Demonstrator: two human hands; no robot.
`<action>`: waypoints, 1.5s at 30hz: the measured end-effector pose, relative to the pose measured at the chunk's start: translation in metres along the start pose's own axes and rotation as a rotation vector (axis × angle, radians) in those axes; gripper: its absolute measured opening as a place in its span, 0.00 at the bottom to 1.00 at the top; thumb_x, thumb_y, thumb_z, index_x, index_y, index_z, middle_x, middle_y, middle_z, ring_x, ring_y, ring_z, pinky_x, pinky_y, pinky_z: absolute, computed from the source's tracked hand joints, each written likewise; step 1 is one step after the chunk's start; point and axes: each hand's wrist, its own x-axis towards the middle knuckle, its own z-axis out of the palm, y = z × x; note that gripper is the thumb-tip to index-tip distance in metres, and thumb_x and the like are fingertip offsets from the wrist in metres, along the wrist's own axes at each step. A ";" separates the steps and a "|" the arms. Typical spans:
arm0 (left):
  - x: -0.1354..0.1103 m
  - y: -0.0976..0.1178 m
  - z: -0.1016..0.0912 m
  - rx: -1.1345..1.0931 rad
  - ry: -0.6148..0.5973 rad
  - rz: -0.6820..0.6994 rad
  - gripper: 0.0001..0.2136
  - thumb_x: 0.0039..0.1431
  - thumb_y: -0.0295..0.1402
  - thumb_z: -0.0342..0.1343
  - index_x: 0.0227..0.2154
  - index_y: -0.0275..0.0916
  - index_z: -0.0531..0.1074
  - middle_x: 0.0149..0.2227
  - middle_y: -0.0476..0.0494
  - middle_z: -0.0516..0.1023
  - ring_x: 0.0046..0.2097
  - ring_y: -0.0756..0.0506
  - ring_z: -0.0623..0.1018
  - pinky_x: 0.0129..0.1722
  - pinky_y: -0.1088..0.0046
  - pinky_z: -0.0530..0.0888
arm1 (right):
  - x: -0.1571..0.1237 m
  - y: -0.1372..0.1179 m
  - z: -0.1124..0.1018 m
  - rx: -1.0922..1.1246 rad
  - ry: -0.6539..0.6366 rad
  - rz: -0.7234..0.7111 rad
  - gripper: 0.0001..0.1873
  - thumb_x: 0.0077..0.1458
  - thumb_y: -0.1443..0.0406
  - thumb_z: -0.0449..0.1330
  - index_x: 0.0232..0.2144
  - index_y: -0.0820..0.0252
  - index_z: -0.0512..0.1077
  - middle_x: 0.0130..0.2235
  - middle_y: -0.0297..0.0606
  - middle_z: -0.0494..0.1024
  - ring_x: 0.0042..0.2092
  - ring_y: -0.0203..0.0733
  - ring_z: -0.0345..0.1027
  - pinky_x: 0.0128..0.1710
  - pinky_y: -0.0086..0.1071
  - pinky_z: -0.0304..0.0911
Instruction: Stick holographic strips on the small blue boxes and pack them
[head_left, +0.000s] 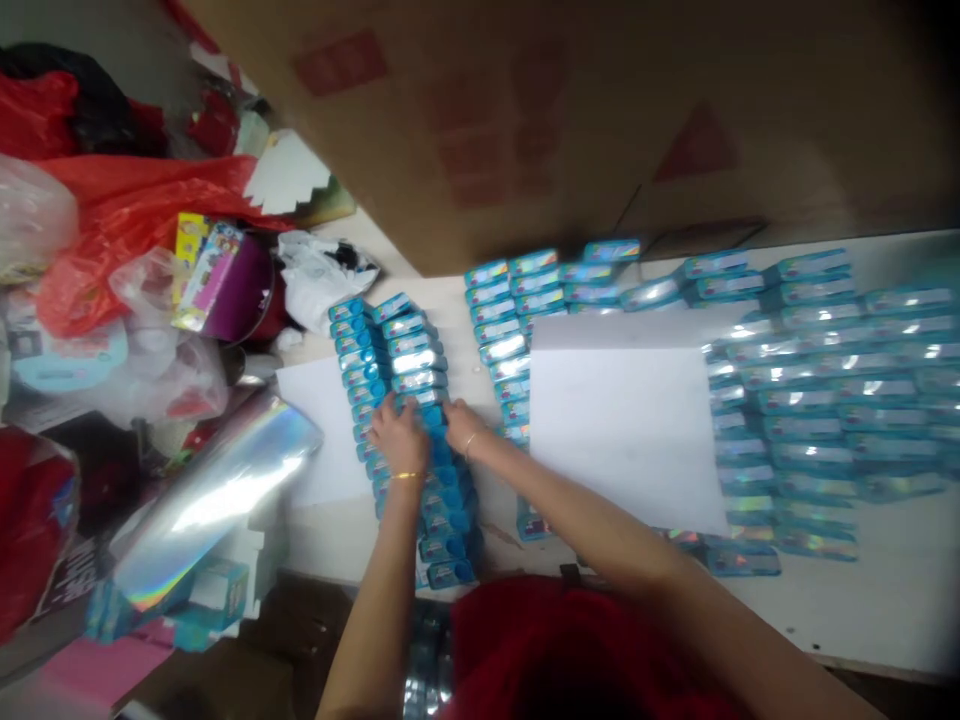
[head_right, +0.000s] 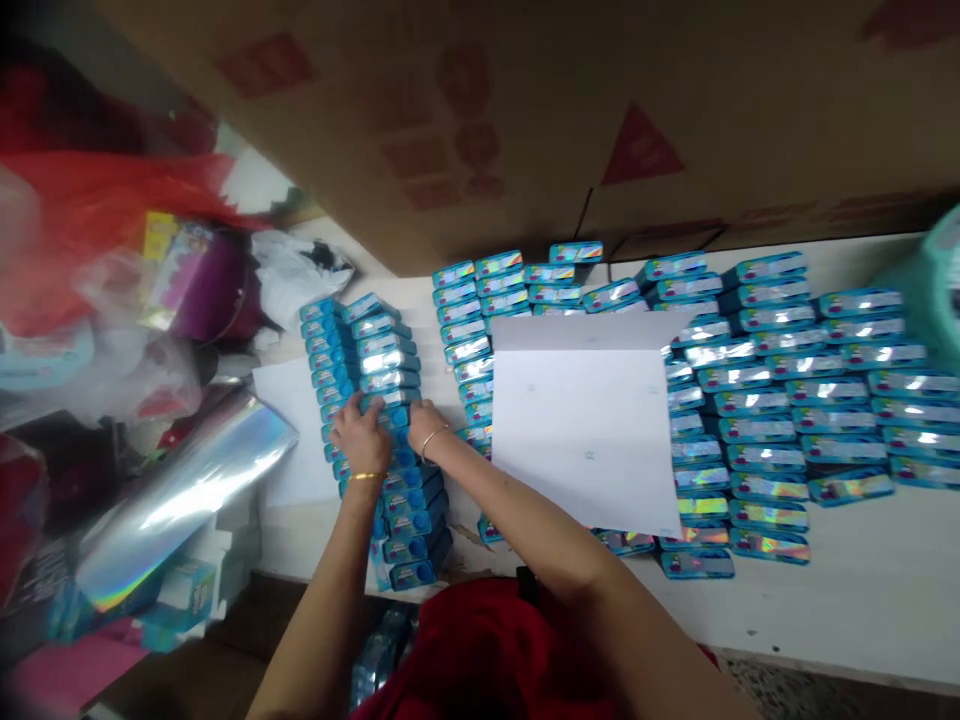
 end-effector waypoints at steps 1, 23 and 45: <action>0.007 0.005 -0.003 -0.052 0.035 0.004 0.16 0.53 0.23 0.48 0.41 0.40 0.76 0.55 0.32 0.69 0.55 0.30 0.66 0.49 0.46 0.62 | -0.007 -0.003 -0.014 -0.010 0.041 -0.039 0.28 0.52 0.75 0.52 0.57 0.63 0.63 0.44 0.47 0.71 0.40 0.46 0.68 0.38 0.34 0.63; -0.023 0.282 0.034 -0.237 -0.435 0.944 0.06 0.60 0.33 0.51 0.35 0.40 0.72 0.43 0.38 0.75 0.47 0.40 0.71 0.48 0.59 0.64 | -0.190 0.224 -0.169 0.052 1.086 0.079 0.24 0.55 0.51 0.56 0.49 0.58 0.68 0.49 0.48 0.70 0.53 0.54 0.60 0.51 0.49 0.58; -0.085 0.227 -0.052 -0.875 -0.212 0.679 0.03 0.57 0.28 0.56 0.31 0.40 0.66 0.34 0.46 0.76 0.38 0.47 0.75 0.42 0.67 0.68 | -0.173 0.214 -0.210 0.222 0.996 0.109 0.21 0.55 0.50 0.53 0.33 0.61 0.71 0.31 0.40 0.73 0.34 0.45 0.66 0.36 0.37 0.63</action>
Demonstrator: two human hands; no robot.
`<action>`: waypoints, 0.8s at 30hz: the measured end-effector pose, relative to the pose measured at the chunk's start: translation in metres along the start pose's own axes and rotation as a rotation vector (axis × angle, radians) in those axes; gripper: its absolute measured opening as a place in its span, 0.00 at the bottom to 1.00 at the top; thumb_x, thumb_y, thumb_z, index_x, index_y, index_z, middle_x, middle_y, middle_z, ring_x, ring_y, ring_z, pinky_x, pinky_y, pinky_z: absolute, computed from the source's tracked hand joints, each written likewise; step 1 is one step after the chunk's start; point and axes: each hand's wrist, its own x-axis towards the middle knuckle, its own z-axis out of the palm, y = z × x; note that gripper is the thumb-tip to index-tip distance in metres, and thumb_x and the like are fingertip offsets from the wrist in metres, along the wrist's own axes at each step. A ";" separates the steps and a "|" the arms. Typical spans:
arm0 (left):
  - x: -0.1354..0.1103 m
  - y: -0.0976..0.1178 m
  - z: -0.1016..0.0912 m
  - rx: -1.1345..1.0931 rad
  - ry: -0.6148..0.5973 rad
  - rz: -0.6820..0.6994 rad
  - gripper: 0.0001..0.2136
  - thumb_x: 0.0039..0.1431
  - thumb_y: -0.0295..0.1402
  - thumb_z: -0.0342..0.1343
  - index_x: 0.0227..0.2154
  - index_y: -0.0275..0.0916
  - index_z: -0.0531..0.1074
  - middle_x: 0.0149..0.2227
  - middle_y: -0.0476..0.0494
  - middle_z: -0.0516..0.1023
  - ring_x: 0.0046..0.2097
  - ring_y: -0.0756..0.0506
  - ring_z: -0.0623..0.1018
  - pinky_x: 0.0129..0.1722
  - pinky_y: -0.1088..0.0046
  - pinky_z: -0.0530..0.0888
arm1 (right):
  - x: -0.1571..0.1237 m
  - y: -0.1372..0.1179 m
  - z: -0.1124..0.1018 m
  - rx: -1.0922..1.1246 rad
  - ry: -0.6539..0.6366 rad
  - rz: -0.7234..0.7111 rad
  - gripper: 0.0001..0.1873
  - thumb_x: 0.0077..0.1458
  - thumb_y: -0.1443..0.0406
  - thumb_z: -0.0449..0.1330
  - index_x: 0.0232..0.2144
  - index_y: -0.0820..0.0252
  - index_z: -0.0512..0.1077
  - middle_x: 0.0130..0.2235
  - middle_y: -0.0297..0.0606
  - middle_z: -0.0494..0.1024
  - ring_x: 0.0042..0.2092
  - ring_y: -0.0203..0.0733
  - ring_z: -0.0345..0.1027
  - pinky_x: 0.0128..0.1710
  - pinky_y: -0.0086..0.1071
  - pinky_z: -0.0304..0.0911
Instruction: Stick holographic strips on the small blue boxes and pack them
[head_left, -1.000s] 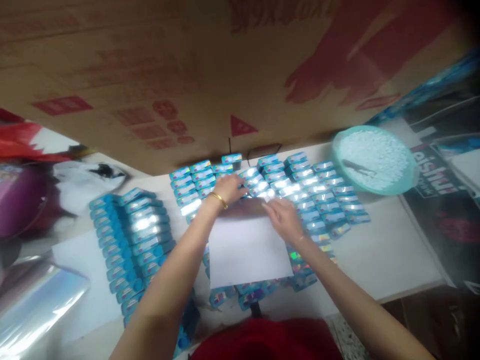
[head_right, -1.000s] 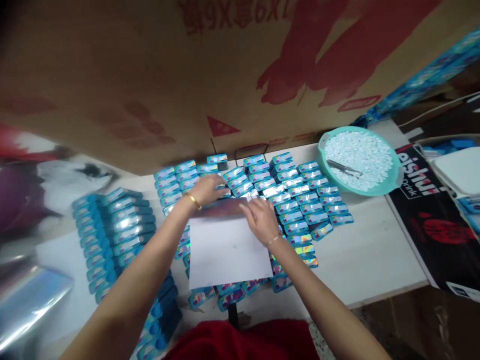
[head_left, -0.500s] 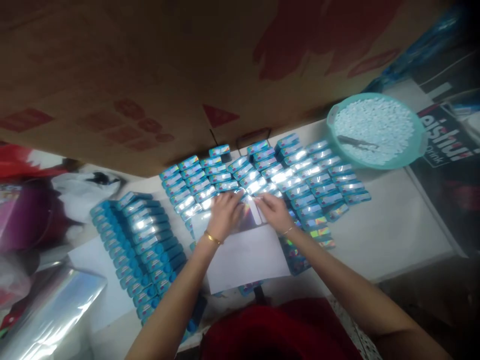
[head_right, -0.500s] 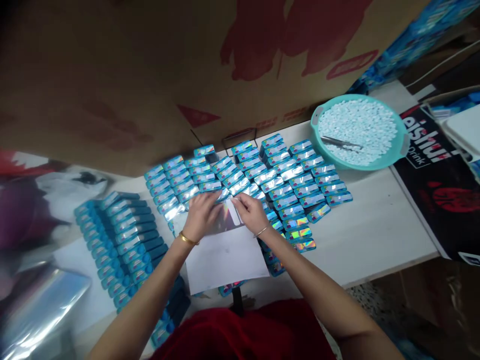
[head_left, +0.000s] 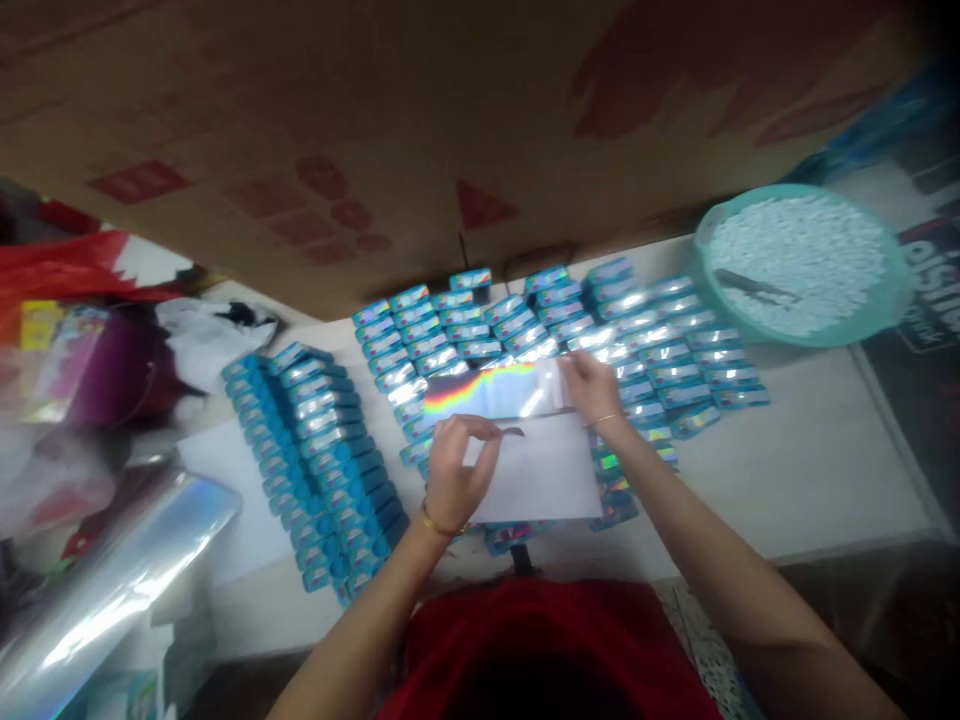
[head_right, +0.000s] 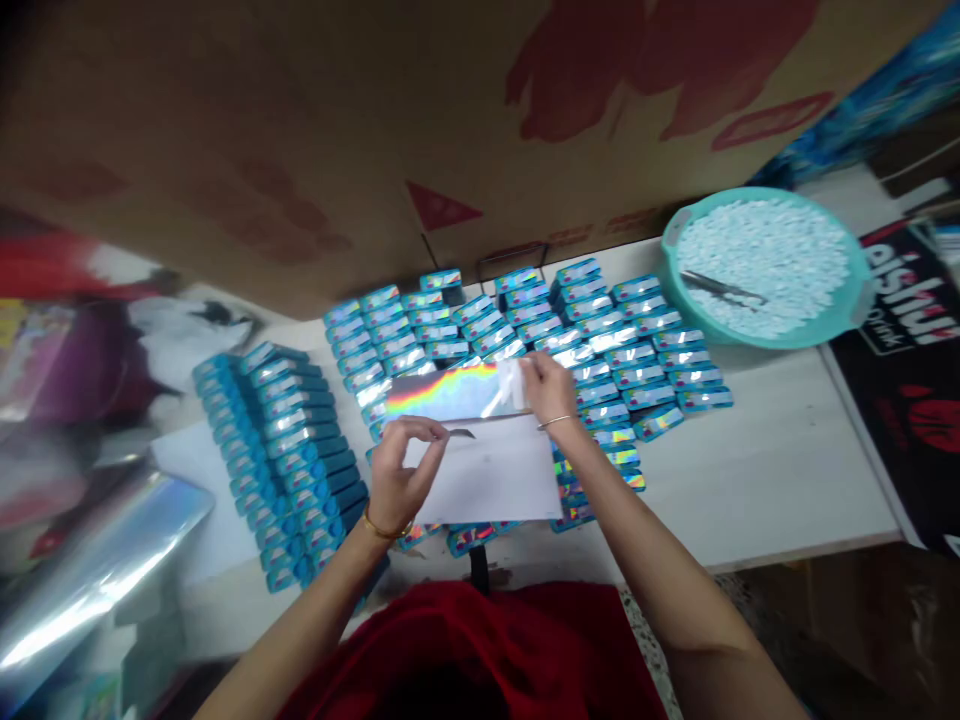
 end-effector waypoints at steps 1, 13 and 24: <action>-0.008 0.002 -0.010 -0.090 0.081 -0.132 0.05 0.56 0.29 0.57 0.30 0.40 0.66 0.32 0.47 0.75 0.37 0.48 0.75 0.42 0.68 0.69 | -0.003 -0.005 -0.003 -0.072 0.046 -0.055 0.22 0.55 0.50 0.53 0.38 0.62 0.72 0.36 0.44 0.74 0.39 0.48 0.66 0.39 0.40 0.63; -0.093 -0.045 -0.100 -0.384 0.621 -0.793 0.14 0.44 0.34 0.66 0.27 0.38 0.65 0.26 0.54 0.69 0.30 0.53 0.72 0.34 0.78 0.68 | -0.141 -0.131 0.112 0.555 -0.647 0.113 0.28 0.52 0.47 0.58 0.48 0.59 0.68 0.40 0.40 0.73 0.37 0.40 0.66 0.33 0.33 0.64; -0.117 -0.062 -0.120 -0.299 0.584 -0.827 0.13 0.46 0.37 0.64 0.26 0.38 0.64 0.25 0.53 0.68 0.28 0.53 0.69 0.31 0.78 0.67 | -0.154 -0.126 0.161 0.579 -0.626 0.144 0.16 0.54 0.52 0.56 0.25 0.58 0.66 0.24 0.32 0.70 0.28 0.37 0.64 0.32 0.33 0.62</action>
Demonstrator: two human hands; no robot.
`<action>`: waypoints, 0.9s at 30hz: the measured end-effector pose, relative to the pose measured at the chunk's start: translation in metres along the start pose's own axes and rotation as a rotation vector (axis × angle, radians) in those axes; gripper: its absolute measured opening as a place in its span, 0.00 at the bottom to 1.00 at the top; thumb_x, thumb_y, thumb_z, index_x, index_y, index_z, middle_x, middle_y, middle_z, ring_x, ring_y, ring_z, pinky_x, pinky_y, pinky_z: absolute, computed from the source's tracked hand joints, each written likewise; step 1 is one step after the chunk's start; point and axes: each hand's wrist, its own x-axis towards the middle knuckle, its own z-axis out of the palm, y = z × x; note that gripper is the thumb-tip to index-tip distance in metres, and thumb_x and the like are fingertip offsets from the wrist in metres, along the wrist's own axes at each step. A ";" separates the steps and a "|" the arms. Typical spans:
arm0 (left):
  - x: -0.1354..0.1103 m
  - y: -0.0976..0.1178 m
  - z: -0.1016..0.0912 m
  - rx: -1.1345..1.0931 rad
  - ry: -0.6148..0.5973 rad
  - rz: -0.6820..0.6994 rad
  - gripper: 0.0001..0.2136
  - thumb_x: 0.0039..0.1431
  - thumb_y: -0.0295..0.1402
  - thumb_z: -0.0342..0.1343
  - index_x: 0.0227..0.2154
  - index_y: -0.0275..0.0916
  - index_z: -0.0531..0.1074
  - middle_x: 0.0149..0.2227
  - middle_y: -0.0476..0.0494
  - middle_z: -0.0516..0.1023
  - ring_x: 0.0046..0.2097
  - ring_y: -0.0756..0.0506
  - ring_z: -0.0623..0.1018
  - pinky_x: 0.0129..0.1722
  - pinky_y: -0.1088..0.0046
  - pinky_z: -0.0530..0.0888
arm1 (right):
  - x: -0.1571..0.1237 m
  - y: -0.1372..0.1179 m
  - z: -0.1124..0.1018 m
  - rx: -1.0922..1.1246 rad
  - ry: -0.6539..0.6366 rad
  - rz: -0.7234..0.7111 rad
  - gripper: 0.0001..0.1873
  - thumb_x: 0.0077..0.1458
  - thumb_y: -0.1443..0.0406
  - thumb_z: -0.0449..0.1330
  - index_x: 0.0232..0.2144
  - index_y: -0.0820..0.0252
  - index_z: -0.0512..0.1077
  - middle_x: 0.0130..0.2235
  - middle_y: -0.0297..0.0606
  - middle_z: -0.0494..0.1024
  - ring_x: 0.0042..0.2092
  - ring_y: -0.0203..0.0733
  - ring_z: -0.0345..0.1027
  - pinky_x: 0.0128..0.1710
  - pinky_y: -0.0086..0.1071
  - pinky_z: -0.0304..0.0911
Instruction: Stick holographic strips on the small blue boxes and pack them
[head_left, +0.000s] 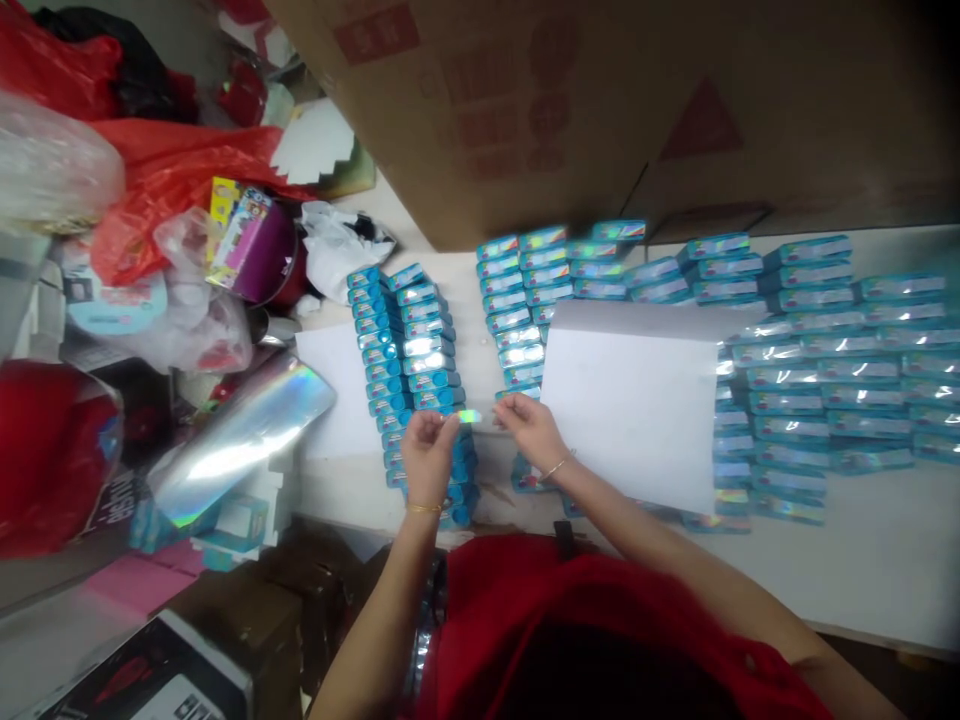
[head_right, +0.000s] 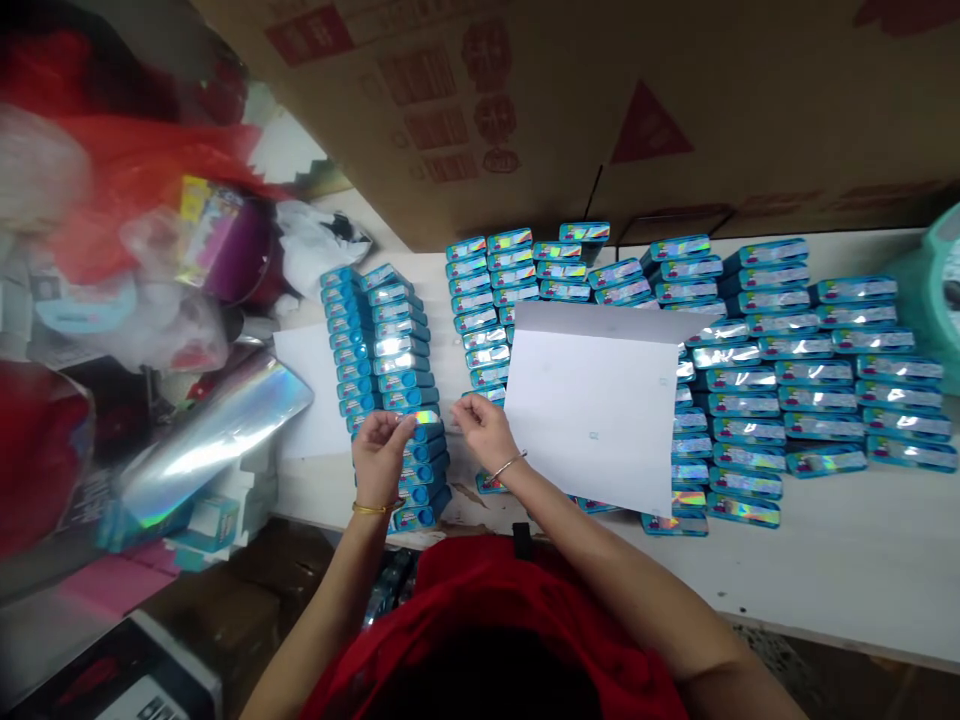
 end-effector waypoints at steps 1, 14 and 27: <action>0.001 0.000 -0.001 -0.008 -0.010 -0.011 0.13 0.46 0.37 0.64 0.26 0.38 0.64 0.25 0.54 0.67 0.28 0.54 0.68 0.31 0.78 0.67 | 0.001 -0.001 -0.003 -0.011 0.026 -0.013 0.16 0.55 0.52 0.55 0.27 0.58 0.67 0.25 0.33 0.71 0.28 0.37 0.64 0.32 0.32 0.62; 0.015 0.004 0.190 0.440 -0.524 0.342 0.04 0.53 0.32 0.55 0.27 0.41 0.65 0.24 0.52 0.71 0.28 0.50 0.72 0.33 0.75 0.66 | -0.013 0.016 -0.150 -0.742 0.566 -0.470 0.16 0.64 0.61 0.47 0.48 0.60 0.69 0.47 0.46 0.71 0.50 0.46 0.63 0.48 0.42 0.61; 0.013 0.007 0.231 1.121 -0.518 0.504 0.06 0.59 0.36 0.51 0.38 0.41 0.65 0.40 0.40 0.74 0.40 0.40 0.76 0.38 0.65 0.66 | -0.015 0.059 -0.172 -0.954 0.157 -0.374 0.23 0.64 0.61 0.46 0.57 0.62 0.65 0.55 0.46 0.69 0.48 0.51 0.61 0.49 0.47 0.62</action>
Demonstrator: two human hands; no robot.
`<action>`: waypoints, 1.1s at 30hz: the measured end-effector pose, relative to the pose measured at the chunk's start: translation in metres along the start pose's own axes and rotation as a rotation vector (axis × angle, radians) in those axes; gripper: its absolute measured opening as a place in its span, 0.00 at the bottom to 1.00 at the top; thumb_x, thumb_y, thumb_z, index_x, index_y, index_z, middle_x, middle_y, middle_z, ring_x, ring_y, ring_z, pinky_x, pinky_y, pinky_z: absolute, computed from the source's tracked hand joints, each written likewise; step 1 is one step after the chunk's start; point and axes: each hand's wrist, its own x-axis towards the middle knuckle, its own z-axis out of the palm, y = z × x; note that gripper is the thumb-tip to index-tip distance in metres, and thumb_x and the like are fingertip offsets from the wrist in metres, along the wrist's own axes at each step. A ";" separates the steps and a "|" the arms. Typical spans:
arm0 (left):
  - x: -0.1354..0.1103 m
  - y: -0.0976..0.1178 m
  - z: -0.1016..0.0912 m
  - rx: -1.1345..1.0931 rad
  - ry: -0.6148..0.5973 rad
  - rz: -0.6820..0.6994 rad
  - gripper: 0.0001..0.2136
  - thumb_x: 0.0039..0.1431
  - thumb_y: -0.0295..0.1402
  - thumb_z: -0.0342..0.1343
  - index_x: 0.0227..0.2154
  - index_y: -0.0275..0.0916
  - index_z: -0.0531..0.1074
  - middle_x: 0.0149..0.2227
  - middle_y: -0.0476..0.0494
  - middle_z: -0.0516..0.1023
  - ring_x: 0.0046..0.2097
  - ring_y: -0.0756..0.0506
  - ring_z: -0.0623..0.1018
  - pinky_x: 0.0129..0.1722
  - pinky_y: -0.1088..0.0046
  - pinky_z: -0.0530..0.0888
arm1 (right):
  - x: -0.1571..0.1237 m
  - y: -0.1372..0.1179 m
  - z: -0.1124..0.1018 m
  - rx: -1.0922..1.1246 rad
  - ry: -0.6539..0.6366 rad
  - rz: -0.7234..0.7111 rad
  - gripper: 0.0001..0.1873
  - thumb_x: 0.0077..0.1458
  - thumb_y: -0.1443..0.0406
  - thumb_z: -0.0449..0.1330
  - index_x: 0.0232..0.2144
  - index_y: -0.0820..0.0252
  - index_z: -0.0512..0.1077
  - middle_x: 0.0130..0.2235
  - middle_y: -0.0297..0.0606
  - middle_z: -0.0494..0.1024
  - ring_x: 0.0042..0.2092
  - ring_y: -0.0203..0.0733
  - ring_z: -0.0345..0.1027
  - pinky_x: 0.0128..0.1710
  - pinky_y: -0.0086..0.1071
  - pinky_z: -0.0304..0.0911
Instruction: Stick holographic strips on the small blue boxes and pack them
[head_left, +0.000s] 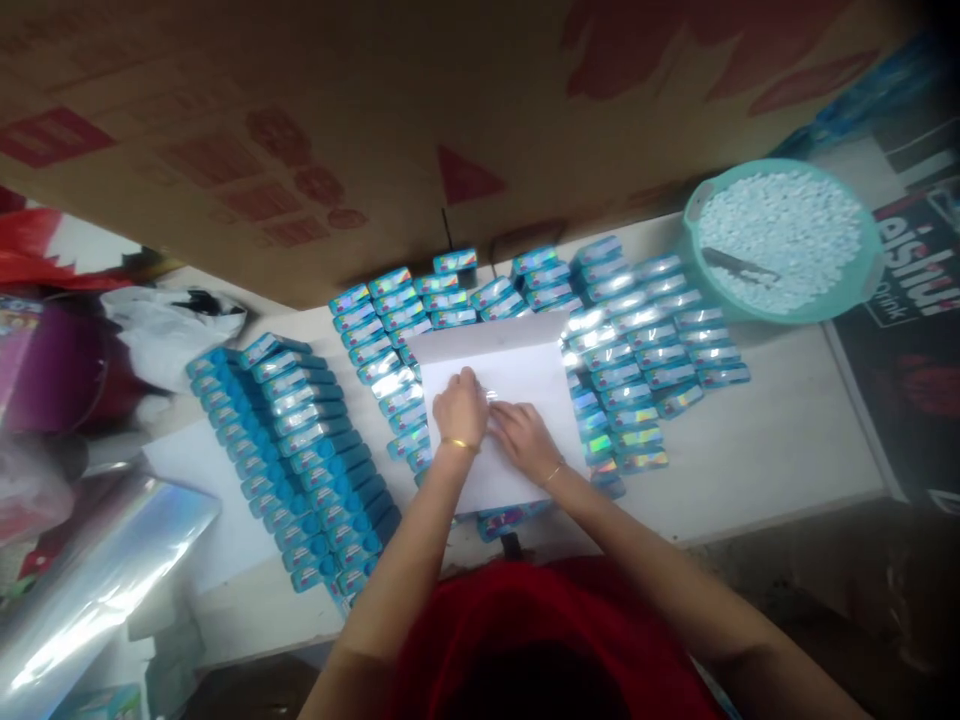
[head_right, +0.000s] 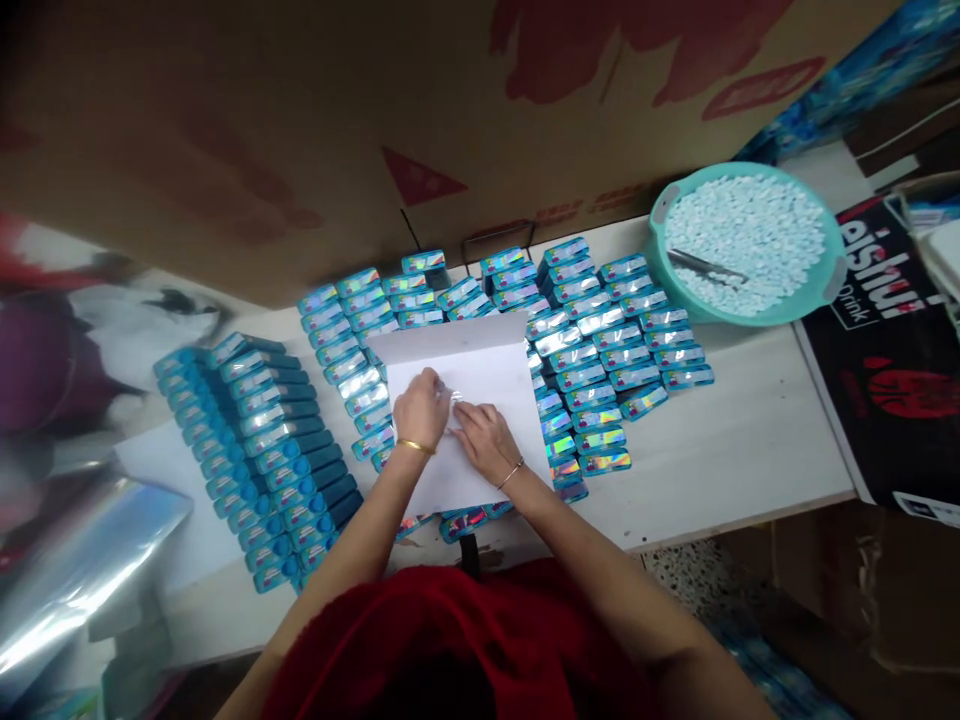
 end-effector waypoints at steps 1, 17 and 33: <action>0.001 -0.004 -0.001 -0.034 0.012 -0.051 0.10 0.57 0.39 0.54 0.39 0.42 0.65 0.42 0.39 0.73 0.40 0.40 0.76 0.38 0.66 0.67 | 0.000 0.000 -0.001 0.019 0.008 0.006 0.23 0.64 0.61 0.46 0.57 0.61 0.65 0.55 0.46 0.69 0.49 0.51 0.61 0.50 0.48 0.62; 0.069 0.008 -0.078 -0.313 0.543 0.269 0.09 0.61 0.36 0.49 0.37 0.39 0.72 0.39 0.41 0.74 0.46 0.42 0.72 0.50 0.64 0.63 | 0.028 0.002 -0.017 0.595 0.158 0.195 0.15 0.62 0.56 0.51 0.35 0.59 0.73 0.38 0.41 0.76 0.43 0.42 0.69 0.48 0.39 0.65; 0.022 -0.009 -0.009 0.130 -0.080 0.413 0.11 0.60 0.28 0.50 0.45 0.41 0.69 0.45 0.39 0.73 0.49 0.40 0.71 0.50 0.58 0.60 | 0.035 0.033 -0.102 -0.263 0.233 0.165 0.28 0.61 0.57 0.51 0.61 0.58 0.57 0.63 0.49 0.58 0.65 0.58 0.42 0.61 0.56 0.41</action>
